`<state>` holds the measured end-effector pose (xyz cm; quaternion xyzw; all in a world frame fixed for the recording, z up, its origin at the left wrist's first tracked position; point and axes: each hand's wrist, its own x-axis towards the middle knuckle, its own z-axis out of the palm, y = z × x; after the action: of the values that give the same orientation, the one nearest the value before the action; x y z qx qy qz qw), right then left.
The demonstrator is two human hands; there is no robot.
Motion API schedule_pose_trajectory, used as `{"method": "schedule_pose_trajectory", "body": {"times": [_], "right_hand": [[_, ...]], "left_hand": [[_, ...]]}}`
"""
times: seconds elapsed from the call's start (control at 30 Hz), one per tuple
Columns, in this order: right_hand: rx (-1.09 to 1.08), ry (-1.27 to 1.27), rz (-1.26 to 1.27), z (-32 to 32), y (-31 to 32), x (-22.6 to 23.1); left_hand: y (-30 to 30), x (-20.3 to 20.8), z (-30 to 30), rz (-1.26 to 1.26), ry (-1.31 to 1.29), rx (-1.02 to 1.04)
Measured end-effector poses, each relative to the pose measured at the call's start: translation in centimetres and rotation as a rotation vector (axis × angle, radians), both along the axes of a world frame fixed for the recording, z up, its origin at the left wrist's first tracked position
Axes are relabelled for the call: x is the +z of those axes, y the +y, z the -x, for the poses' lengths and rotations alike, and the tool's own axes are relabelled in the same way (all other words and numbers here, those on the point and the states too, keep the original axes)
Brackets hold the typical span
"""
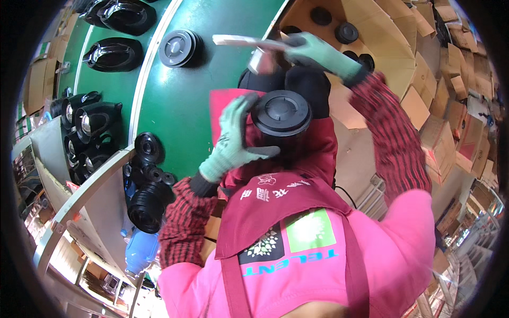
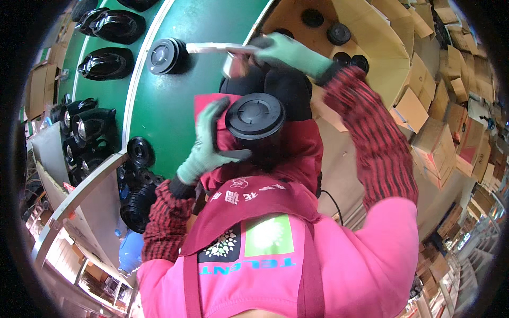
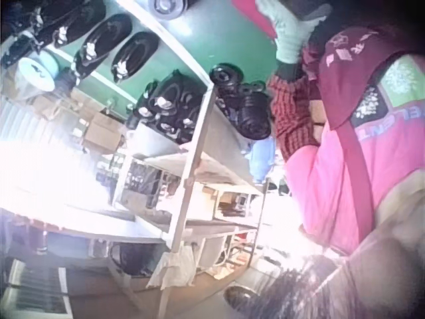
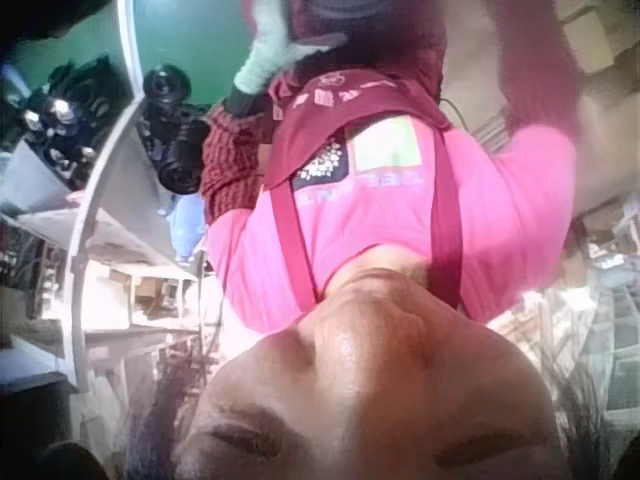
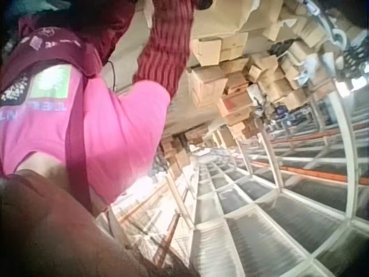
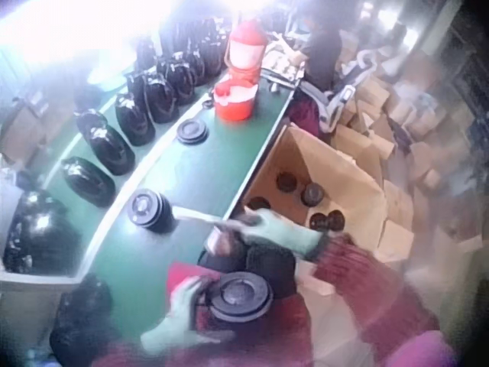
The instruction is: The person repeatedly picks up black kettle bodies and lids from a green workbench, inserts a metal rod into the kettle, and secures the lid. Completed units are placed back on the bench. The process is repeated for multiple kettles.
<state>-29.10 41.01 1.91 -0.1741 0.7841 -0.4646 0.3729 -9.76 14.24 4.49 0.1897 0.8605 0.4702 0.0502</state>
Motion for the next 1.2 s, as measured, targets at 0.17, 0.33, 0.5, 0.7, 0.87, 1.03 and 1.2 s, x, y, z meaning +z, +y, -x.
{"method": "schedule_pose_trajectory", "body": {"times": [0.17,0.33,0.5,0.7,0.87,1.03,1.2], "right_hand": [[0.096,0.039,-0.134,-7.8,3.9,7.0],[0.262,0.384,-0.488,-9.8,0.3,11.0],[0.153,0.802,-0.225,-9.1,2.0,3.8],[0.202,0.911,-0.278,-10.4,0.8,5.0],[0.108,0.835,-0.067,-11.3,1.6,5.0],[-0.254,-0.353,0.692,-9.0,1.5,5.2],[0.367,0.637,0.567,-14.4,-4.9,7.9]], "left_hand": [[1.3,7.3,7.3,0.229,0.364,0.014],[1.5,3.0,9.9,0.288,-0.136,-0.358],[4.2,4.3,8.3,0.537,0.026,-0.16],[1.4,1.5,8.5,0.373,0.009,-0.246],[2.0,2.7,8.3,0.384,-0.066,-0.282],[2.7,4.3,8.9,0.403,-0.094,-0.386],[1.3,-7.8,10.8,-0.427,-0.314,-0.173]]}}
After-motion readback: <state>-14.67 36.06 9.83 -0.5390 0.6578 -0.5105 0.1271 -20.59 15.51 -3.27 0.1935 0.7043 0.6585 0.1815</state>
